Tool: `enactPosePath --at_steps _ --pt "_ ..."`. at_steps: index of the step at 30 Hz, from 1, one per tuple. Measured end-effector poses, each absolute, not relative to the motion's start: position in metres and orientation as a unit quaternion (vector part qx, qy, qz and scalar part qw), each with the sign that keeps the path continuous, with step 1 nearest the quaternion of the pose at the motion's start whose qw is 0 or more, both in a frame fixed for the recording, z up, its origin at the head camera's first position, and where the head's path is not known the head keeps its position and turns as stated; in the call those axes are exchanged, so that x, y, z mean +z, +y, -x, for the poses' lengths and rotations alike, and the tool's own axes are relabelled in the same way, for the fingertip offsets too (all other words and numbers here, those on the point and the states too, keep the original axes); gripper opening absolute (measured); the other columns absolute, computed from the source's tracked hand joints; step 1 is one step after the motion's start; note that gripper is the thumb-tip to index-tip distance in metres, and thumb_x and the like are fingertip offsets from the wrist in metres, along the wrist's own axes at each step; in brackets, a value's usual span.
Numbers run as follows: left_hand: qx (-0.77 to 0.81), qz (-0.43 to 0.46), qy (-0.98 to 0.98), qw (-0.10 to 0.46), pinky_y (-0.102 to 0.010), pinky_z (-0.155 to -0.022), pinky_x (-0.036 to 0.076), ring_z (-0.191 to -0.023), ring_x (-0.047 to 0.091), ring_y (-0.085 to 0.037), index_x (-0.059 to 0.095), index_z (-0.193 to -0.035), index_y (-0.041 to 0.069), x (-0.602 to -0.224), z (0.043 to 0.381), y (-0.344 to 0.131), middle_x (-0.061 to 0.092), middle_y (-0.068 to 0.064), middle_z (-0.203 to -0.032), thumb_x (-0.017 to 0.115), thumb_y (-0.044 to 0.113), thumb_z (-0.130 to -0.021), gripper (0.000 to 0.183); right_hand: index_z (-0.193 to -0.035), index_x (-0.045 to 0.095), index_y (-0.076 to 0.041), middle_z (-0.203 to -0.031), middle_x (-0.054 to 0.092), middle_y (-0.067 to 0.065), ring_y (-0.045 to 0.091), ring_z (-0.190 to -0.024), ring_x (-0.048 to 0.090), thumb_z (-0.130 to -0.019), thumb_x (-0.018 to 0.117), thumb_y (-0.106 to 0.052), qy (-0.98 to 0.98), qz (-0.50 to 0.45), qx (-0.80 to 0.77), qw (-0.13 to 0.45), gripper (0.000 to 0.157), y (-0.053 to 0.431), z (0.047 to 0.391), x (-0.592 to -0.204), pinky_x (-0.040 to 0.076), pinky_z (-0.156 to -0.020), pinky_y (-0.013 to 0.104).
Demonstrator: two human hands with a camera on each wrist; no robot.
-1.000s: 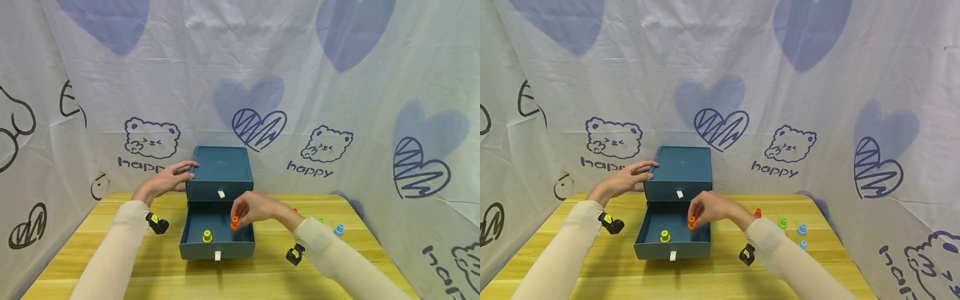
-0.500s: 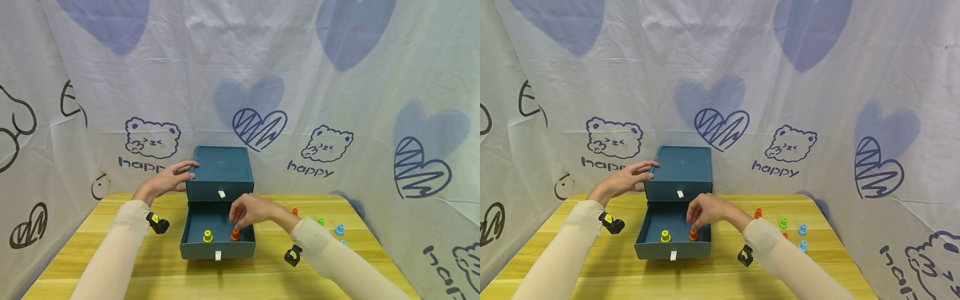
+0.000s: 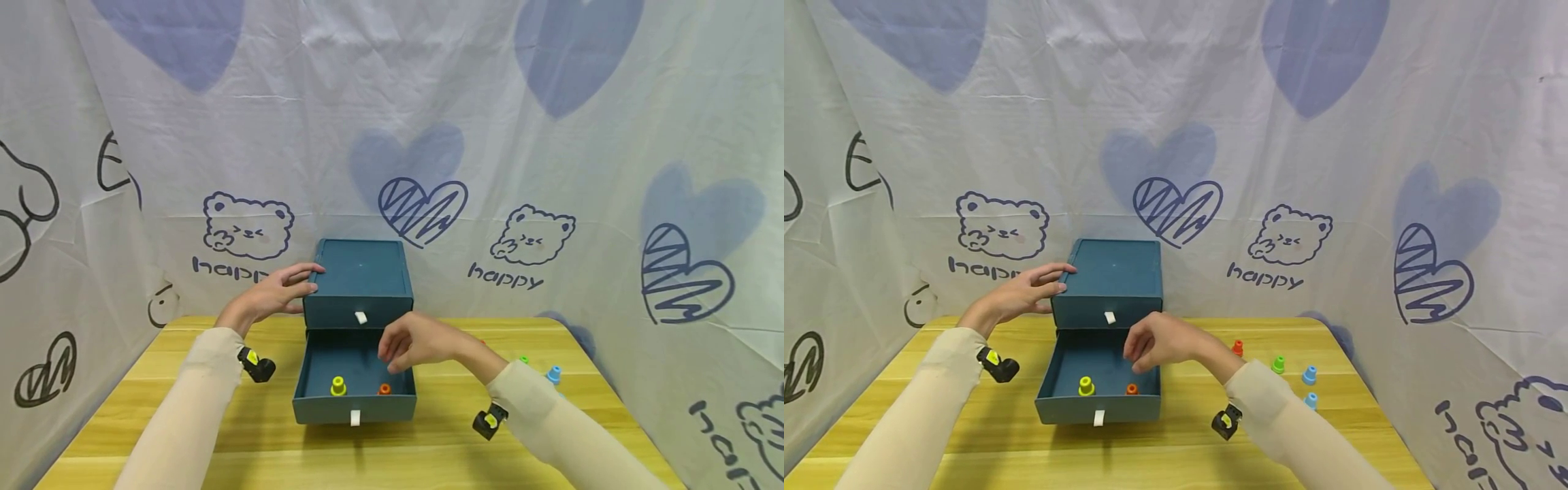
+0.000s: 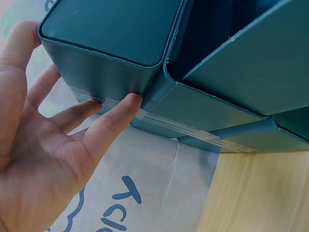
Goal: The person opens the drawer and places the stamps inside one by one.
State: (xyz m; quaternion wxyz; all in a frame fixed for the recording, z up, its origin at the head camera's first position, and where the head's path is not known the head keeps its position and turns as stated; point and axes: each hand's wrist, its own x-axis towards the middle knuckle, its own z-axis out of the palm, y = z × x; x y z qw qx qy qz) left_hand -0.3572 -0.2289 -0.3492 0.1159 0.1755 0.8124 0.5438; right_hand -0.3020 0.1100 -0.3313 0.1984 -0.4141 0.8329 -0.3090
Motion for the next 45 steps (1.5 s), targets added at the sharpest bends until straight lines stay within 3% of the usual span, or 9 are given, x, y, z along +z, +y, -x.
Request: enactPosePath --at_steps 9,18,25,32,39,45 --pt "0.541 -0.177 0.814 0.116 -0.064 -0.116 0.041 -0.154 0.029 -0.048 0.038 -0.158 0.018 -0.350 0.358 -0.229 0.019 -0.017 -0.173 0.058 0.037 -0.106 0.059 -0.110 0.076 -0.012 -0.107 0.078 0.012 0.005 -0.090 0.071 -0.090 0.079 -0.010 0.835 0.417 -0.313 0.174 0.020 0.114 0.282 -0.327 0.060 -0.082 0.019" --pt "0.539 -0.178 0.815 0.117 -0.064 -0.117 0.041 -0.155 0.028 -0.048 0.037 -0.158 0.018 -0.350 0.359 -0.230 0.018 -0.016 -0.173 0.059 0.038 -0.106 0.060 -0.112 0.076 -0.010 -0.101 0.079 0.007 0.001 -0.084 0.070 -0.092 0.078 -0.010 0.812 0.445 -0.327 0.189 0.020 0.114 0.263 -0.333 0.061 -0.080 0.019" --pt "0.539 -0.177 0.815 0.118 -0.064 -0.117 0.040 -0.155 0.027 -0.048 0.037 -0.158 0.019 -0.350 0.359 -0.229 0.018 -0.017 -0.173 0.058 0.038 -0.106 0.060 -0.116 0.075 -0.005 -0.106 0.078 0.016 0.000 -0.087 0.070 -0.092 0.077 -0.009 0.803 0.442 -0.341 0.211 0.023 0.116 0.252 -0.342 0.061 -0.082 0.017" --pt "0.536 -0.178 0.817 0.117 -0.064 -0.117 0.041 -0.154 0.028 -0.048 0.037 -0.158 0.019 -0.350 0.358 -0.229 0.019 -0.017 -0.173 0.058 0.038 -0.106 0.060 -0.116 0.076 -0.006 -0.107 0.079 0.013 -0.001 -0.086 0.070 -0.092 0.077 -0.008 0.810 0.427 -0.337 0.217 0.025 0.115 0.238 -0.355 0.059 -0.080 0.015" --pt "0.535 -0.177 0.819 0.112 -0.064 -0.117 0.040 -0.154 0.028 -0.048 0.037 -0.158 0.019 -0.350 0.358 -0.229 0.019 -0.017 -0.173 0.058 0.039 -0.106 0.060 -0.116 0.077 -0.012 -0.105 0.079 0.002 -0.004 -0.089 0.070 -0.092 0.077 -0.007 0.825 0.407 -0.336 0.201 0.025 0.110 0.222 -0.370 0.059 -0.078 0.014" --pt "0.535 -0.176 0.819 0.111 -0.064 -0.117 0.040 -0.155 0.028 -0.048 0.037 -0.158 0.019 -0.350 0.357 -0.229 0.019 -0.017 -0.173 0.058 0.039 -0.106 0.061 -0.115 0.077 -0.010 -0.106 0.079 0.005 -0.003 -0.088 0.071 -0.091 0.076 -0.003 0.823 0.389 -0.372 0.180 0.025 0.108 0.216 -0.383 0.060 -0.078 0.014"
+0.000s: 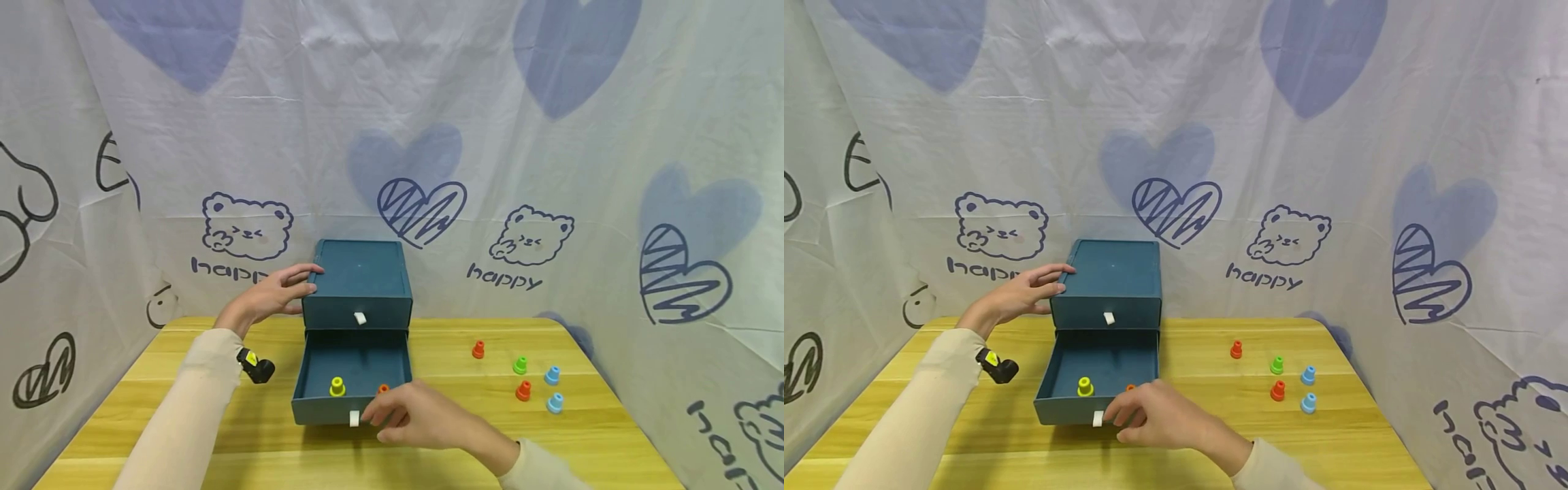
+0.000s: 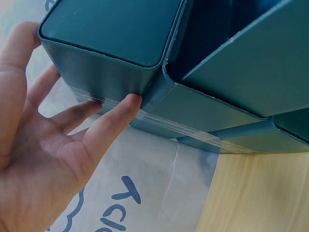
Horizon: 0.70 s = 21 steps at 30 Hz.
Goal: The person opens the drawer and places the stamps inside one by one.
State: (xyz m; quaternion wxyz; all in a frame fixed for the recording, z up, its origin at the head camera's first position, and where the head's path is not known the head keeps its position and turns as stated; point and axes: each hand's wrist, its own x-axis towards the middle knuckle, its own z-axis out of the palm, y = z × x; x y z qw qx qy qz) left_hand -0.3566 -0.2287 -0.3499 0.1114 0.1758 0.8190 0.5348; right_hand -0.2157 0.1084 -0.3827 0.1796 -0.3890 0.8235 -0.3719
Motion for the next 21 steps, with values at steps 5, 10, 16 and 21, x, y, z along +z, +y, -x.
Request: enactPosePath --at_steps 5,10,16,21 --pt "0.535 -0.176 0.819 0.112 -0.064 -0.117 0.040 -0.154 0.029 -0.048 0.037 -0.158 0.019 -0.351 0.357 -0.228 0.019 -0.017 -0.173 0.057 0.038 -0.106 0.059 -0.114 0.078 -0.009 -0.109 0.079 0.007 -0.001 -0.088 0.071 -0.091 0.077 -0.004 0.826 0.363 -0.400 0.159 0.024 0.105 0.213 -0.392 0.058 -0.079 0.013" --pt "0.533 -0.175 0.820 0.111 -0.064 -0.116 0.041 -0.154 0.029 -0.048 0.037 -0.158 0.019 -0.351 0.357 -0.228 0.019 -0.017 -0.173 0.058 0.039 -0.106 0.059 -0.114 0.077 -0.008 -0.109 0.079 0.010 -0.001 -0.088 0.071 -0.091 0.077 -0.005 0.832 0.346 -0.411 0.135 0.023 0.101 0.209 -0.402 0.057 -0.079 0.011" --pt "0.533 -0.177 0.820 0.110 -0.065 -0.116 0.040 -0.154 0.028 -0.048 0.037 -0.159 0.019 -0.352 0.357 -0.229 0.019 -0.017 -0.173 0.058 0.039 -0.106 0.060 -0.117 0.076 -0.008 -0.113 0.078 0.014 0.002 -0.092 0.073 -0.093 0.075 -0.004 0.828 0.357 -0.421 0.100 0.024 0.095 0.206 -0.415 0.059 -0.079 0.013" --pt "0.534 -0.179 0.818 0.112 -0.064 -0.117 0.040 -0.155 0.027 -0.048 0.036 -0.159 0.019 -0.352 0.358 -0.229 0.017 -0.017 -0.173 0.058 0.040 -0.106 0.061 -0.116 0.076 -0.007 -0.113 0.078 0.012 0.005 -0.091 0.075 -0.095 0.072 -0.004 0.820 0.347 -0.447 0.087 0.022 0.091 0.204 -0.423 0.059 -0.079 0.013"
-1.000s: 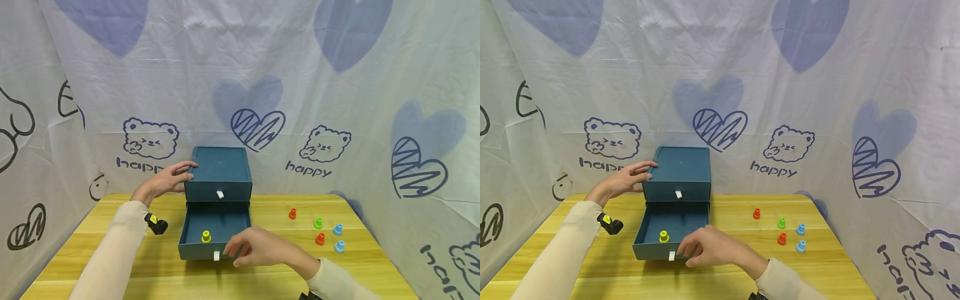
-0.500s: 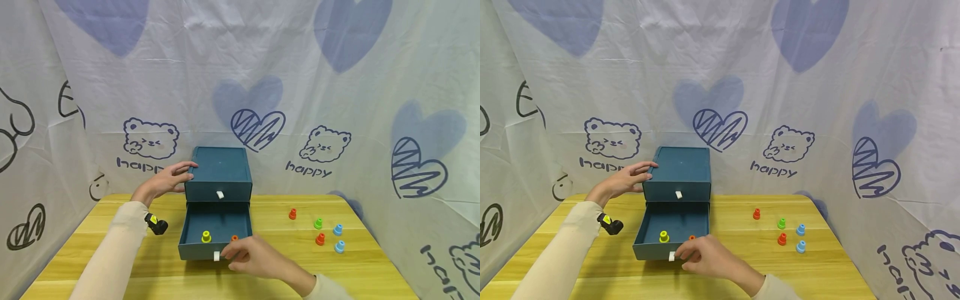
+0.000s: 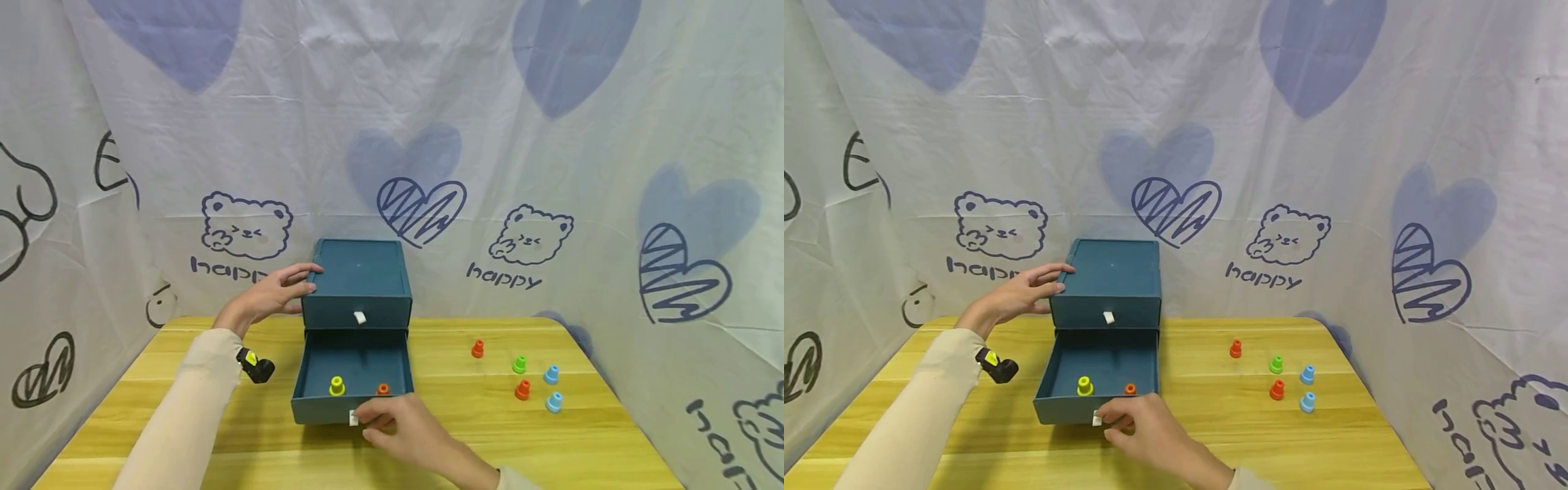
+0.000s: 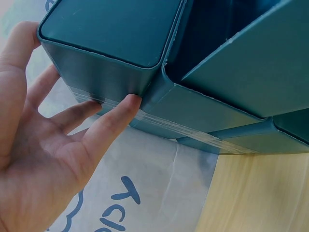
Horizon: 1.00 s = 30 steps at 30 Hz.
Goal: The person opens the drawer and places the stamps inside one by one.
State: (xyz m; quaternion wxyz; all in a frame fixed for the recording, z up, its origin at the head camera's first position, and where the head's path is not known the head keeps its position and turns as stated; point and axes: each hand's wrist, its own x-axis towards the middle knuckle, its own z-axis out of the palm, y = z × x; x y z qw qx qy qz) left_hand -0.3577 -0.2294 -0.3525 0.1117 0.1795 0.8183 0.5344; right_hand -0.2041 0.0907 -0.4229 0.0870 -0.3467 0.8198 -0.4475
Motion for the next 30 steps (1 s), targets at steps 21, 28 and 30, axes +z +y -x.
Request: enactPosePath --at_steps 21,28,30 --pt "0.537 -0.184 0.815 0.116 -0.065 -0.117 0.039 -0.156 0.025 -0.047 0.034 -0.160 0.018 -0.352 0.360 -0.229 0.016 -0.018 -0.173 0.057 0.039 -0.106 0.062 -0.114 0.078 -0.009 -0.108 0.080 0.013 0.005 -0.091 0.074 -0.096 0.072 -0.006 0.814 0.324 -0.475 0.081 0.019 0.080 0.204 -0.426 0.059 -0.078 0.013" --pt "0.533 -0.185 0.818 0.112 -0.065 -0.117 0.040 -0.156 0.024 -0.047 0.035 -0.160 0.018 -0.352 0.359 -0.229 0.017 -0.018 -0.173 0.057 0.038 -0.107 0.061 -0.110 0.080 -0.008 -0.105 0.081 0.008 0.002 -0.089 0.074 -0.094 0.072 -0.005 0.815 0.306 -0.487 0.074 0.017 0.077 0.204 -0.430 0.058 -0.078 0.011" --pt "0.533 -0.183 0.819 0.112 -0.065 -0.117 0.040 -0.156 0.025 -0.047 0.035 -0.160 0.019 -0.352 0.358 -0.230 0.017 -0.018 -0.173 0.057 0.038 -0.107 0.060 -0.108 0.080 -0.008 -0.104 0.081 0.007 0.000 -0.088 0.074 -0.094 0.073 -0.004 0.817 0.300 -0.488 0.070 0.017 0.076 0.204 -0.431 0.058 -0.078 0.011"
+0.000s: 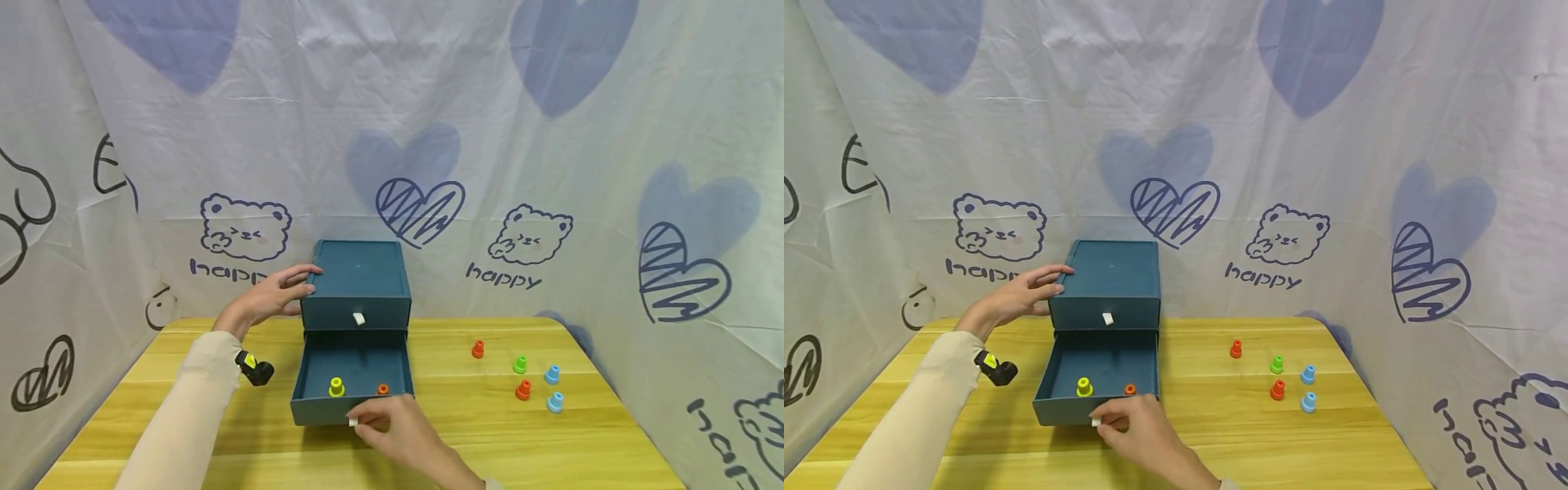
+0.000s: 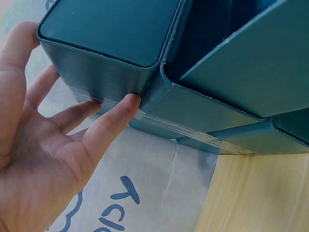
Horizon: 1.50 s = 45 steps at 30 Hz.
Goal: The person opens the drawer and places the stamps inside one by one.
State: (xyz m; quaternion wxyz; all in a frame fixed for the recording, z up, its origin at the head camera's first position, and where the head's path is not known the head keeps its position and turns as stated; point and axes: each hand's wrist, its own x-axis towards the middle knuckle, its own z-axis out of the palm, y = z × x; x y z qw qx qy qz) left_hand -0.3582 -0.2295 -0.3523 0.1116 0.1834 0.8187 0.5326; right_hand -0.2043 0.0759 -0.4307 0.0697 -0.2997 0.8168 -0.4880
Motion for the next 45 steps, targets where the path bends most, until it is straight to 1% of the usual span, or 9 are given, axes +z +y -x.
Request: enactPosePath --at_steps 6,12,18,23,29,37,42,45 --pt "0.533 -0.181 0.819 0.109 -0.065 -0.117 0.040 -0.156 0.026 -0.046 0.036 -0.159 0.019 -0.353 0.357 -0.230 0.018 -0.017 -0.173 0.057 0.038 -0.107 0.059 -0.105 0.082 -0.009 -0.100 0.081 0.004 -0.002 -0.084 0.073 -0.092 0.075 -0.005 0.824 0.285 -0.487 0.051 0.015 0.074 0.206 -0.433 0.059 -0.075 0.012" --pt "0.532 -0.179 0.821 0.108 -0.065 -0.117 0.040 -0.156 0.026 -0.047 0.036 -0.159 0.020 -0.352 0.357 -0.229 0.018 -0.017 -0.173 0.058 0.040 -0.106 0.061 -0.103 0.083 -0.009 -0.097 0.082 0.006 0.001 -0.081 0.075 -0.091 0.077 -0.005 0.822 0.281 -0.495 0.029 0.014 0.073 0.208 -0.435 0.059 -0.072 0.012" --pt "0.530 -0.178 0.822 0.105 -0.065 -0.116 0.040 -0.155 0.027 -0.047 0.036 -0.159 0.019 -0.352 0.356 -0.228 0.018 -0.017 -0.173 0.057 0.040 -0.106 0.060 -0.101 0.083 -0.009 -0.096 0.082 0.005 -0.001 -0.080 0.074 -0.091 0.077 -0.005 0.821 0.285 -0.494 0.010 0.013 0.072 0.212 -0.437 0.059 -0.071 0.012" --pt "0.530 -0.181 0.822 0.107 -0.064 -0.116 0.041 -0.155 0.027 -0.047 0.035 -0.159 0.018 -0.353 0.358 -0.228 0.017 -0.018 -0.173 0.057 0.040 -0.106 0.062 -0.100 0.083 -0.009 -0.094 0.082 0.006 0.001 -0.078 0.075 -0.090 0.078 -0.004 0.824 0.292 -0.486 -0.004 0.013 0.071 0.216 -0.437 0.059 -0.070 0.013" --pt "0.532 -0.177 0.821 0.107 -0.064 -0.116 0.041 -0.155 0.028 -0.046 0.036 -0.159 0.019 -0.353 0.357 -0.228 0.018 -0.017 -0.173 0.057 0.040 -0.106 0.060 -0.101 0.083 -0.009 -0.094 0.082 0.006 0.005 -0.080 0.076 -0.090 0.078 -0.004 0.826 0.291 -0.483 -0.004 0.013 0.071 0.220 -0.437 0.059 -0.070 0.013" --pt "0.537 -0.175 0.818 0.109 -0.065 -0.116 0.041 -0.155 0.027 -0.047 0.036 -0.159 0.019 -0.353 0.357 -0.228 0.018 -0.018 -0.173 0.057 0.038 -0.107 0.059 -0.101 0.083 -0.008 -0.095 0.082 0.007 0.004 -0.080 0.076 -0.090 0.077 -0.003 0.829 0.290 -0.479 -0.012 0.013 0.070 0.227 -0.438 0.059 -0.070 0.013" --pt "0.539 -0.174 0.817 0.109 -0.066 -0.116 0.040 -0.155 0.027 -0.047 0.036 -0.159 0.019 -0.353 0.358 -0.229 0.018 -0.017 -0.173 0.057 0.038 -0.106 0.060 -0.101 0.083 -0.006 -0.097 0.082 0.009 0.008 -0.081 0.077 -0.090 0.076 0.000 0.824 0.298 -0.481 -0.027 0.015 0.069 0.234 -0.441 0.059 -0.070 0.013" --pt "0.538 -0.176 0.817 0.110 -0.066 -0.116 0.039 -0.156 0.026 -0.047 0.036 -0.159 0.018 -0.353 0.358 -0.228 0.017 -0.018 -0.173 0.057 0.038 -0.106 0.060 -0.101 0.083 -0.007 -0.098 0.082 0.009 0.010 -0.081 0.078 -0.090 0.077 -0.001 0.821 0.298 -0.485 -0.031 0.014 0.069 0.240 -0.442 0.059 -0.071 0.013"
